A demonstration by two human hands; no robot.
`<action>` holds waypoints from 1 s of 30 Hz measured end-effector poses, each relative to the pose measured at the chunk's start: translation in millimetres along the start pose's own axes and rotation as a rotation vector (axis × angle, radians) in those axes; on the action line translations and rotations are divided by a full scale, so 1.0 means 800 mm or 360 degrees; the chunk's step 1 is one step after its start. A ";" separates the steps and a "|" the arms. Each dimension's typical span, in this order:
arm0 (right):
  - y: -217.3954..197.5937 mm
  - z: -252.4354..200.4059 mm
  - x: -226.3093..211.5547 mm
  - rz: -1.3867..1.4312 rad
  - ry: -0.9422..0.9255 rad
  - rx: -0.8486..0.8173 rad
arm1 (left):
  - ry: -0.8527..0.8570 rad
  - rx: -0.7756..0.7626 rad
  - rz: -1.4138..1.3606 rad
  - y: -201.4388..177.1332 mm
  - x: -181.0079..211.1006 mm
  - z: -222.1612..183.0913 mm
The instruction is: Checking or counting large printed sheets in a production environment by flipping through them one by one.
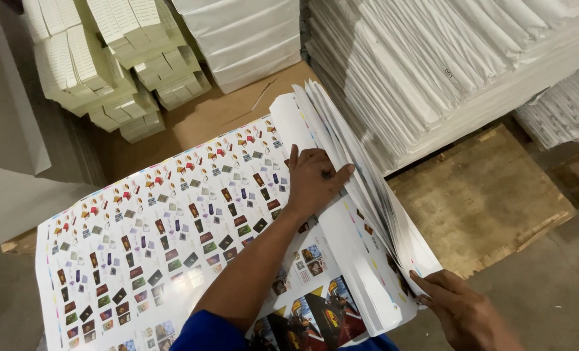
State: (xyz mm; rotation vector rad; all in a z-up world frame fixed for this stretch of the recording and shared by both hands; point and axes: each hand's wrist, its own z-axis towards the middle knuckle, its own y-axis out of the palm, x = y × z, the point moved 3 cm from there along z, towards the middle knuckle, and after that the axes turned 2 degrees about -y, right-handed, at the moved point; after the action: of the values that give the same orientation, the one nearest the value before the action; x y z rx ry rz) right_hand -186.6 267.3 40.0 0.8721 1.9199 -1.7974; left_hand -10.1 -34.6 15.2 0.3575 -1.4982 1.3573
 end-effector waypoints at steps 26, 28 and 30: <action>0.013 -0.002 -0.014 -0.0103 -0.0053 0.0087 | 0.0019 0.0062 0.0024 0.003 0.010 -0.005; 0.024 -0.002 -0.020 -0.0355 -0.0487 -0.0019 | 0.0003 0.0195 -0.0027 0.000 0.020 -0.010; 0.019 -0.002 -0.029 -0.0322 -0.0360 -0.0039 | 0.0007 0.0158 0.0027 0.004 0.020 -0.010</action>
State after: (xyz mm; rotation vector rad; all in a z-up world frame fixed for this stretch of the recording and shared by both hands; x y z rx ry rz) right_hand -159.3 264.6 43.6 0.4560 1.9340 -1.8893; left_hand -15.2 -20.3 24.9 0.4049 -1.4366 1.4483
